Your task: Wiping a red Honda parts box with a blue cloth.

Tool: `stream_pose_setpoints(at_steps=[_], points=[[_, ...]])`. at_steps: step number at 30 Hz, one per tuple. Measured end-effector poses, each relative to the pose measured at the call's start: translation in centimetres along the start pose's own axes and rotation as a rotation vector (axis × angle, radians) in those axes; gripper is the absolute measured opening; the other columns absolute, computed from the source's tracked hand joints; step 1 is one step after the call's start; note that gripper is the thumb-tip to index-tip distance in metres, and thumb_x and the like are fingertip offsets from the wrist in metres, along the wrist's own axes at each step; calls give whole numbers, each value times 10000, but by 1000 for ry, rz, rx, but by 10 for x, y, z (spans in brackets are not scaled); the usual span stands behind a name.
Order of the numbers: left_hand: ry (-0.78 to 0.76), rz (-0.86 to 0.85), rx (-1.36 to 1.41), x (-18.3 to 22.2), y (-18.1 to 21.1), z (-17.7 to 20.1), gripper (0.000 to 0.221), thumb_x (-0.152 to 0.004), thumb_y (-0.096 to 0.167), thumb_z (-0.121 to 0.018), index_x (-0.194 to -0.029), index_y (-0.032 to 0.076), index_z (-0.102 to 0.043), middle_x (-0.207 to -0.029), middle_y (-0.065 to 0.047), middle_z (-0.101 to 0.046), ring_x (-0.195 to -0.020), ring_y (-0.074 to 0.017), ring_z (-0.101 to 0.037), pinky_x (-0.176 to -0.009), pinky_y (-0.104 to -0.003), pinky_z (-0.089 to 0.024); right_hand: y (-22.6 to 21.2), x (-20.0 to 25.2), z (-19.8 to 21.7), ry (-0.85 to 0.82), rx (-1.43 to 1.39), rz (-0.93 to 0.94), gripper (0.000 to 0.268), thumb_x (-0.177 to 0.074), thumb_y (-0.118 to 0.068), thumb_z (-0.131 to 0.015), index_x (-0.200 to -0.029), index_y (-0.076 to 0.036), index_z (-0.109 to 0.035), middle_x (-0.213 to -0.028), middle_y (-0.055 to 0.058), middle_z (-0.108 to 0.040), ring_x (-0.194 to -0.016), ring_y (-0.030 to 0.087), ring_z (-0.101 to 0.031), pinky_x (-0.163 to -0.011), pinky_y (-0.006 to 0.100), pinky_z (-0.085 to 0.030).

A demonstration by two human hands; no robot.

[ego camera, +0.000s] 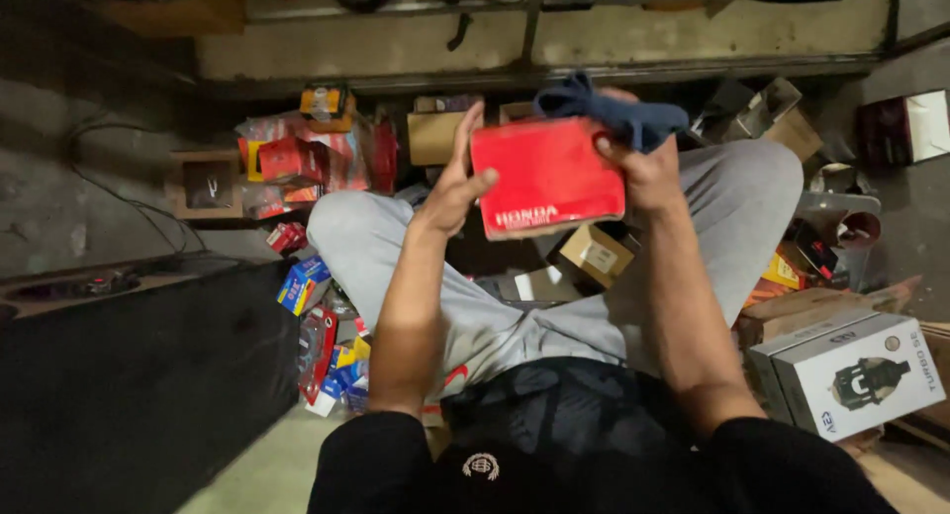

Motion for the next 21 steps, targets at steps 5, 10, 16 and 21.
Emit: stream_pose_setpoints(at_steps=[5, 10, 16, 21], points=[[124, 52, 68, 2, -35, 13, 880, -852, 292, -738, -1596, 77, -320, -1547, -182, -376, -1470, -307, -372, -1232, -426, -319, -23, 8, -28, 97, -38, 106, 414, -962, -85, -714, -1351, 32, -636, -1429, 157, -628, -1344, 236, -590, -1208, 376, -433], [284, 41, 425, 4, -37, 18, 707, -898, 270, -661, -1519, 54, -400, -1453, -192, -503, -1349, -350, -533, -1138, -481, -492, -31, 41, -41, 78, 143, 279, 296, -1006, -65, -628, -1283, 35, -657, -1583, 239, -494, -1446, 302, -518, -1244, 419, -376], [332, 5, 692, 6, -31, 28, 661, -952, 341, -629, -1482, -15, -458, -1412, -228, -576, -1275, -382, -579, -1087, -491, -510, -23, 62, -51, 19, 176, 372, 291, -1041, -33, -525, -1307, 13, -634, -1612, 235, -462, -1542, 310, -449, -1303, 417, -317], [234, -85, 460, 5, -27, 21, 622, -942, 300, -659, -1472, 41, -462, -1439, -174, -567, -1358, -320, -561, -1196, -464, -466, 31, 18, -14, 287, 171, -110, 329, -1031, -209, -638, -1290, -6, -639, -1257, 83, -672, -1174, 184, -616, -1056, 325, -474]])
Point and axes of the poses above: each hand's wrist, its own x-axis away from the middle knuckle, its own z-axis out of the back of the hand, y = z × x, the point moved 6 cm from there along -x, towards the middle knuckle
